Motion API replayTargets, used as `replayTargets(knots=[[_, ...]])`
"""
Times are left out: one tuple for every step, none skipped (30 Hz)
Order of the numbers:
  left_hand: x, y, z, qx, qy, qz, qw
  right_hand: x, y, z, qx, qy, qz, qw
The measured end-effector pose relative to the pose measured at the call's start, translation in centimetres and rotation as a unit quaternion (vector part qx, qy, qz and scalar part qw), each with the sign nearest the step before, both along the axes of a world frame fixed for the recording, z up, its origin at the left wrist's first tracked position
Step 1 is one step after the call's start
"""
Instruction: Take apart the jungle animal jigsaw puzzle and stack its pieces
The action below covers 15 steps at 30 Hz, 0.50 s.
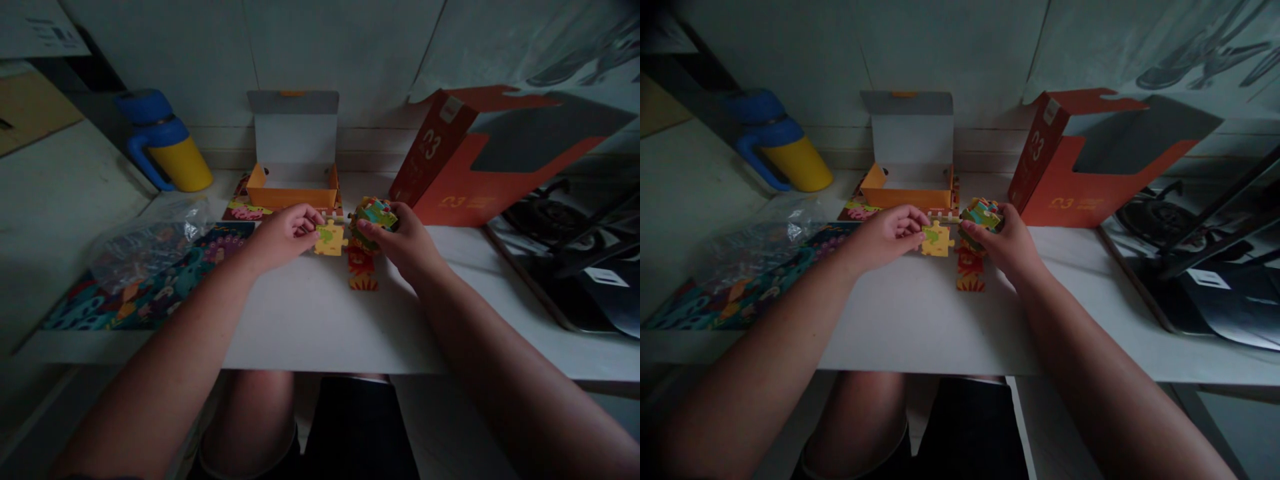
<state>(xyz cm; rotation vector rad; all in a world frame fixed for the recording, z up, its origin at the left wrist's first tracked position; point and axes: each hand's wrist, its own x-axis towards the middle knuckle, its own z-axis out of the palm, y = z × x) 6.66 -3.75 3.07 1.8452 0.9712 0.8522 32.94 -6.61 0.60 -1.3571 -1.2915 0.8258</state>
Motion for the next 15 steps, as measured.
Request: replayTargets(knots=[[0.4,-0.3,-0.1,0.007,-0.010,-0.022,1.000,0.0,-0.1,-0.1,0.007,-0.023,0.009,1.000],[0.7,-0.6,-0.3,0.015,-0.020,-0.038,0.999,-0.2,-0.1,-0.1,0.016,-0.050,0.022,0.998],[1.1,-0.8,-0.5,0.022,-0.029,-0.048,0.998,-0.3,-0.3,-0.2,0.025,-0.080,0.035,0.996],[1.3,-0.9,-0.7,0.027,-0.036,-0.052,0.998,-0.5,-0.4,-0.2,0.033,-0.112,0.046,0.992],[1.5,-1.0,-0.9,0.028,-0.040,-0.051,0.997,-0.7,-0.5,-0.2,0.040,-0.145,0.056,0.987],[1.6,-1.0,-1.1,0.026,-0.042,-0.049,0.998,-0.9,-0.6,-0.2,0.047,-0.176,0.065,0.981],[1.7,-0.9,-1.3,0.022,-0.042,-0.045,0.998,-1.1,-0.7,-0.2,0.053,-0.201,0.073,0.975],[1.7,-0.9,-1.4,0.019,-0.039,-0.039,0.998,-1.2,-0.7,-0.2,0.058,-0.216,0.080,0.971],[1.6,-0.8,-1.5,0.018,-0.036,-0.032,0.999,-1.3,-0.8,-0.2,0.059,-0.220,0.086,0.970],[1.6,-0.7,-1.6,0.020,-0.030,-0.026,0.999,-1.3,-0.9,-0.1,0.058,-0.218,0.094,0.970],[1.5,-0.7,-1.6,0.025,-0.022,-0.021,0.999,-1.3,-0.9,0.0,0.055,-0.213,0.102,0.970],[1.6,-0.7,-1.7,0.030,-0.016,-0.018,0.999,-1.3,-1.0,0.0,0.052,-0.207,0.113,0.970],[1.6,-0.7,-1.8,0.031,-0.014,-0.019,0.999,-1.3,-1.1,0.1,0.051,-0.206,0.125,0.969],[1.7,-0.8,-2.0,0.030,-0.019,-0.022,0.999,-1.3,-1.2,0.2,0.054,-0.210,0.136,0.967],[1.8,-0.8,-2.1,0.025,-0.029,-0.028,0.999,-1.4,-1.2,0.2,0.058,-0.219,0.142,0.964]])
